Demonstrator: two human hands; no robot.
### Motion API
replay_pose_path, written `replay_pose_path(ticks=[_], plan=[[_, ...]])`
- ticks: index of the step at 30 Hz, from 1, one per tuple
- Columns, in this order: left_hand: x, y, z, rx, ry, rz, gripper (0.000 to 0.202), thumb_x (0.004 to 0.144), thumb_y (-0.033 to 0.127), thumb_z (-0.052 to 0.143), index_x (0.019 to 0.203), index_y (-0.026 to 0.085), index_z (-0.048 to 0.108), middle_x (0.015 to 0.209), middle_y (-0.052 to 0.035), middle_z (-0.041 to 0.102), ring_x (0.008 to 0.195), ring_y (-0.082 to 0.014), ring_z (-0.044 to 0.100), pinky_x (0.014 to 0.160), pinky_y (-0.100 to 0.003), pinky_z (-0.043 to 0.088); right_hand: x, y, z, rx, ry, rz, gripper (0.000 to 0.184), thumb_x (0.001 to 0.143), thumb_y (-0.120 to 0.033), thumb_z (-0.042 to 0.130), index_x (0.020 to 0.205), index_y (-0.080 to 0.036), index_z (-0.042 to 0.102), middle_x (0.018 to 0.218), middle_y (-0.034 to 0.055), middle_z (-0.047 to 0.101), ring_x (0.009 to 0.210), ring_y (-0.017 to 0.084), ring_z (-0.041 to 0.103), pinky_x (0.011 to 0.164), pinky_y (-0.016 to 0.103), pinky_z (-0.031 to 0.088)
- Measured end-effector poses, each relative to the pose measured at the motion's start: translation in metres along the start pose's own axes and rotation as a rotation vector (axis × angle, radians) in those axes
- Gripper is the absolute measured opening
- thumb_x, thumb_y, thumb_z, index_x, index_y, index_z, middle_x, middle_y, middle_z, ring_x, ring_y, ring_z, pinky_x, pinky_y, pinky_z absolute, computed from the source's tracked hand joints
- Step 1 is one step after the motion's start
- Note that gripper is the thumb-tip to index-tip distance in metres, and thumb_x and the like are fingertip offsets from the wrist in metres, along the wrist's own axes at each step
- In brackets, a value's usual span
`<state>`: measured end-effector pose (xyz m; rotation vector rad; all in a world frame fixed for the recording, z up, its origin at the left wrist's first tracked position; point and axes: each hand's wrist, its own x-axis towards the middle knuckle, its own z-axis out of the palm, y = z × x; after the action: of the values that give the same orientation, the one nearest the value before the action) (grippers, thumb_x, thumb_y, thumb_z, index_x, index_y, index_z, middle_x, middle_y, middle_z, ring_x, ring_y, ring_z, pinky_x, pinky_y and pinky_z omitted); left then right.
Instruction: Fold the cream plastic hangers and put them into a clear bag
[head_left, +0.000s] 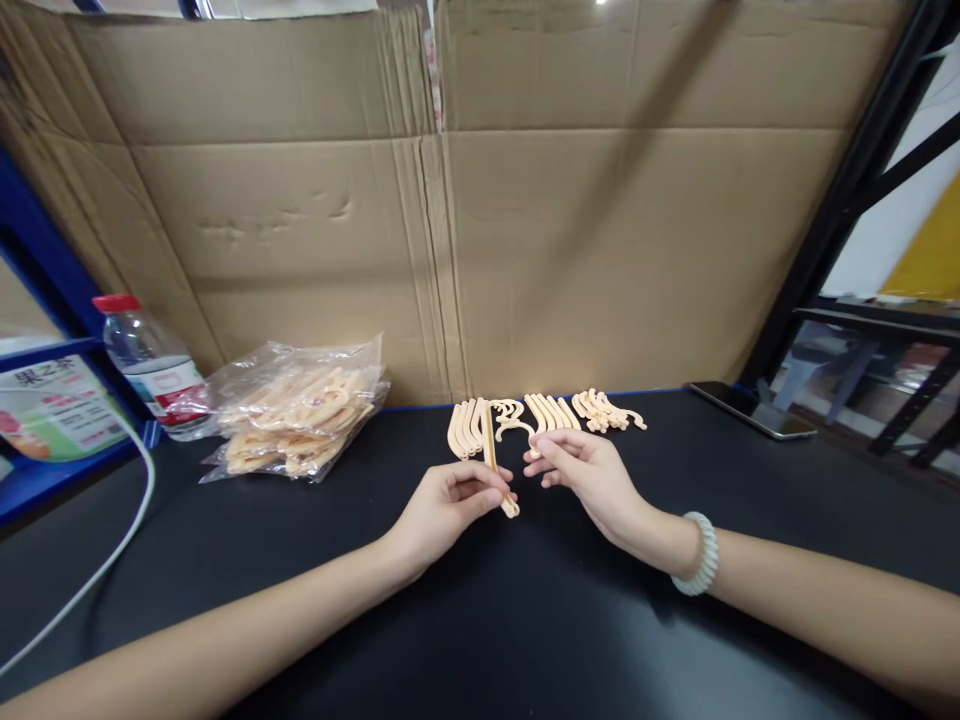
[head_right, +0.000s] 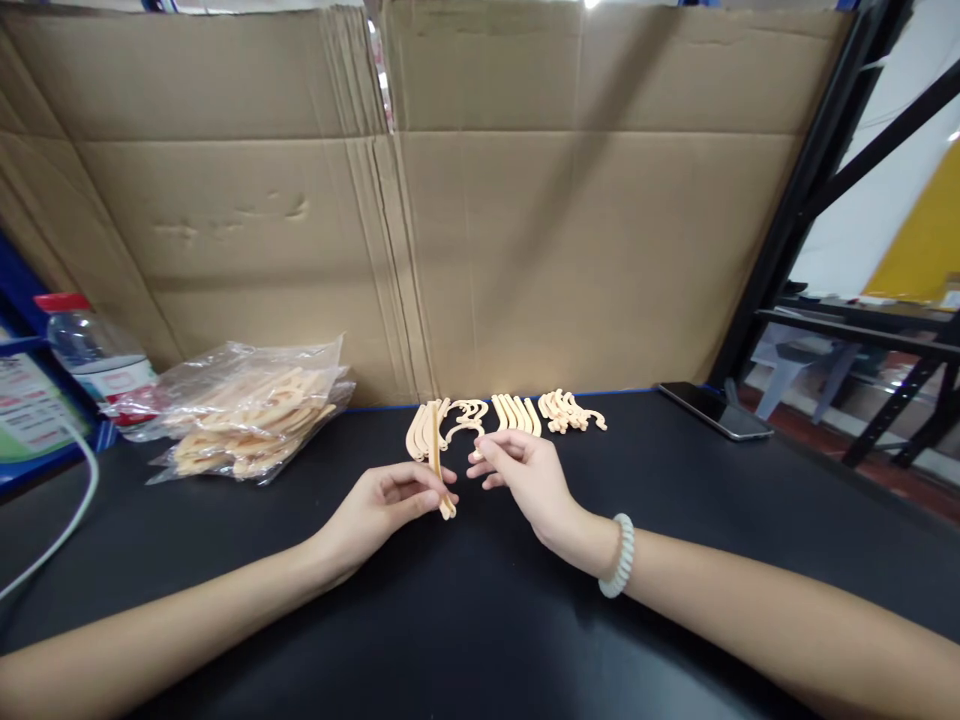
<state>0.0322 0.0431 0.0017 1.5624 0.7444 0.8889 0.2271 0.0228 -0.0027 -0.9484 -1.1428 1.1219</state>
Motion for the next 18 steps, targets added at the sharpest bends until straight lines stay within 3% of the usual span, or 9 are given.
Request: replay_pose_path(ticks=[2,6,11,15,18], plan=[[0.004,-0.003,0.003,-0.104,0.052,0.029,0.024,0.071,0.027,0.077,0.079,0.017,0.056,0.094,-0.0049,0.071,0.079,-0.0189,0.071,0.082,-0.035,0.054,0.002,0.004,0.001,0.072,0.016,0.058,0.038,0.063,-0.041,0.083,0.082,-0.015,0.062,0.08,0.0046,0.069,0.071,0.015,0.067,0.061,0.024,0.052],[0.008,-0.006,0.007,-0.221,0.15,0.054,0.047,0.067,0.021,0.081,0.084,0.022,0.037,0.082,0.0016,0.071,0.073,-0.0167,0.071,0.078,-0.034,0.055,0.008,0.008,-0.003,0.187,-0.021,0.121,0.044,0.057,-0.029,0.088,0.087,-0.018,0.058,0.08,0.0015,0.068,0.073,0.013,0.066,0.068,0.025,0.054],[0.008,-0.007,0.005,-0.203,0.248,0.095,0.046,0.066,0.02,0.08,0.096,0.02,0.046,0.085,-0.0004,0.07,0.083,-0.0186,0.071,0.085,-0.037,0.054,0.012,0.009,-0.008,0.153,-0.144,0.136,0.03,0.062,-0.03,0.085,0.075,-0.015,0.063,0.091,0.0048,0.067,0.079,0.015,0.066,0.077,0.03,0.055],[0.007,-0.008,0.004,-0.117,0.242,0.135,0.023,0.07,0.023,0.076,0.081,0.017,0.057,0.088,-0.0018,0.066,0.089,-0.0185,0.067,0.088,-0.035,0.052,0.012,0.011,-0.013,0.144,-0.204,0.131,0.023,0.066,-0.029,0.083,0.074,-0.016,0.067,0.097,0.0041,0.065,0.084,0.014,0.063,0.08,0.029,0.053],[0.006,-0.007,0.004,-0.041,0.2,0.145,0.018,0.071,0.022,0.074,0.069,0.017,0.056,0.085,-0.0016,0.065,0.089,-0.0188,0.066,0.085,-0.034,0.051,0.011,0.012,-0.016,0.119,-0.276,0.107,0.019,0.07,-0.028,0.081,0.077,-0.016,0.069,0.085,0.0023,0.066,0.077,0.011,0.061,0.075,0.025,0.05]])
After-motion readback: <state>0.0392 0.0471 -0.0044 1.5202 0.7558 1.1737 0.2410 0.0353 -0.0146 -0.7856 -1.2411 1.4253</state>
